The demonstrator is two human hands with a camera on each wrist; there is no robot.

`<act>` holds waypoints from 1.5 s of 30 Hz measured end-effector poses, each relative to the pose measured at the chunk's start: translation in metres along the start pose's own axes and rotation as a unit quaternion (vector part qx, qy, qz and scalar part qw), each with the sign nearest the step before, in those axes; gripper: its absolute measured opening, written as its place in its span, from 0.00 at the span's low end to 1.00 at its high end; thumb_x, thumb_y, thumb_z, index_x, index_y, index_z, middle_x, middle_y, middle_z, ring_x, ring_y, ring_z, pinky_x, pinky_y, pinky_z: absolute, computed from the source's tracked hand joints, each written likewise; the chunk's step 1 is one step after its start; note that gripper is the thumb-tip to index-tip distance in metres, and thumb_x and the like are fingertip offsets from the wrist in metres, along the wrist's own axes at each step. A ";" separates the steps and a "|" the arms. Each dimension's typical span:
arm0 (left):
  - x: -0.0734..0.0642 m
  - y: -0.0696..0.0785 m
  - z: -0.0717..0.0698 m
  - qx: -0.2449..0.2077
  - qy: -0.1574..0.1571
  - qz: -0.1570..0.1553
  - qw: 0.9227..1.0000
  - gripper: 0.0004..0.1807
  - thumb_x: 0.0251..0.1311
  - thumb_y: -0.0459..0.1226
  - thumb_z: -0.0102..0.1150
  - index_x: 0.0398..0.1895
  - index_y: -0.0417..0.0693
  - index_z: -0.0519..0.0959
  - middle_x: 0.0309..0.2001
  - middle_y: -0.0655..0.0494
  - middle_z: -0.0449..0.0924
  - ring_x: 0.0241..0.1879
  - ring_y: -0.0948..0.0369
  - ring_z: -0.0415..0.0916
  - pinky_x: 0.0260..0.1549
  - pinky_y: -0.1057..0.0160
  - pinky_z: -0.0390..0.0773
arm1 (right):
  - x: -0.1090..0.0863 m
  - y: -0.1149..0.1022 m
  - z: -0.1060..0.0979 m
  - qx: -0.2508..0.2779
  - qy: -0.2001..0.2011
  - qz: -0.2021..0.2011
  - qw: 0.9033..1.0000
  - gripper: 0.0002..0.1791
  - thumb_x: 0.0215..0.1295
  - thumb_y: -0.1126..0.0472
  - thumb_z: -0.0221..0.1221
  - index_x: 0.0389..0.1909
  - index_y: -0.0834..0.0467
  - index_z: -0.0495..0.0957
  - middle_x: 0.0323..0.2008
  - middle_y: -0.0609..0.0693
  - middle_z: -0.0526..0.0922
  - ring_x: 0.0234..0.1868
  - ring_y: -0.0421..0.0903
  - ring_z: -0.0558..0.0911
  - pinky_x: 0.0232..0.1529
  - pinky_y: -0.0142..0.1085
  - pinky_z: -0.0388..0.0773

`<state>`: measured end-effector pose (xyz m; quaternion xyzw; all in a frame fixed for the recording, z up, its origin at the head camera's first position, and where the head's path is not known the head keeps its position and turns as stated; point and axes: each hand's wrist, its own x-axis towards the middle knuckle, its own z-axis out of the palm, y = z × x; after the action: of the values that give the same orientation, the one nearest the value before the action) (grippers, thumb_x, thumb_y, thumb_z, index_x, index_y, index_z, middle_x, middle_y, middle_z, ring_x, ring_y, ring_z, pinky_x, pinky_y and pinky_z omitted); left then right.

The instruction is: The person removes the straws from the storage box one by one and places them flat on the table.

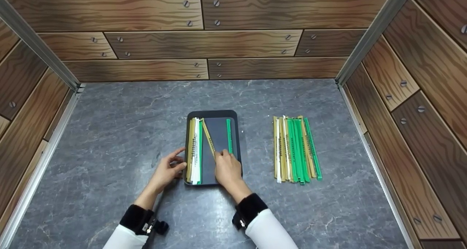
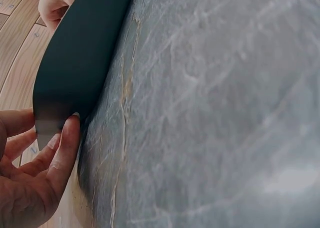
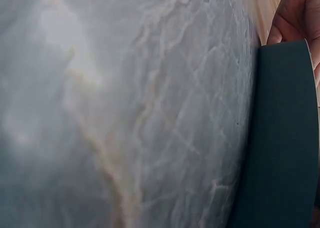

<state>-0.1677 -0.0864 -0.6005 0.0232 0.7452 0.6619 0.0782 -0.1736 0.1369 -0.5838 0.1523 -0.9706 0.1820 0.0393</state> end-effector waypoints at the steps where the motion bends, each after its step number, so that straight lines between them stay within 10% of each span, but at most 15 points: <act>1: 0.000 0.000 0.000 -0.001 0.001 -0.002 1.000 0.31 0.62 0.24 0.58 0.69 0.35 0.66 0.42 0.38 0.77 0.33 0.52 0.81 0.23 0.58 0.85 | 0.001 0.000 0.000 0.003 0.001 0.005 1.000 0.20 0.56 0.69 0.67 0.52 0.62 0.81 0.37 0.56 0.79 0.35 0.55 0.81 0.32 0.46 0.84; 29: -0.005 0.007 0.000 -0.022 -0.004 0.001 1.000 0.30 0.62 0.21 0.56 0.69 0.30 0.64 0.43 0.30 0.76 0.35 0.38 0.79 0.27 0.41 0.84 | -0.009 0.009 -0.030 0.111 -0.033 0.076 0.990 0.27 0.51 0.72 0.64 0.56 0.60 0.78 0.24 0.46 0.79 0.23 0.44 0.77 0.23 0.39 0.78; 38: -0.004 0.006 -0.001 -0.025 -0.009 -0.002 1.000 0.30 0.62 0.22 0.56 0.69 0.31 0.63 0.44 0.30 0.77 0.34 0.40 0.81 0.26 0.44 0.85 | -0.027 0.042 -0.062 0.232 0.026 0.088 0.968 0.27 0.48 0.78 0.61 0.54 0.66 0.78 0.27 0.51 0.80 0.27 0.44 0.79 0.27 0.35 0.80; 45: -0.001 -0.003 -0.001 -0.027 -0.007 0.000 1.000 0.31 0.61 0.24 0.58 0.69 0.35 0.65 0.43 0.35 0.78 0.31 0.49 0.82 0.23 0.52 0.86 | -0.040 0.080 -0.085 0.226 0.053 0.137 0.963 0.24 0.55 0.77 0.59 0.56 0.69 0.76 0.30 0.58 0.81 0.32 0.52 0.82 0.31 0.39 0.82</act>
<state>-0.1672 -0.0882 -0.6031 0.0255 0.7265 0.6815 0.0844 -0.1585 0.2503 -0.5371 0.0125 -0.9124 0.4079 0.0295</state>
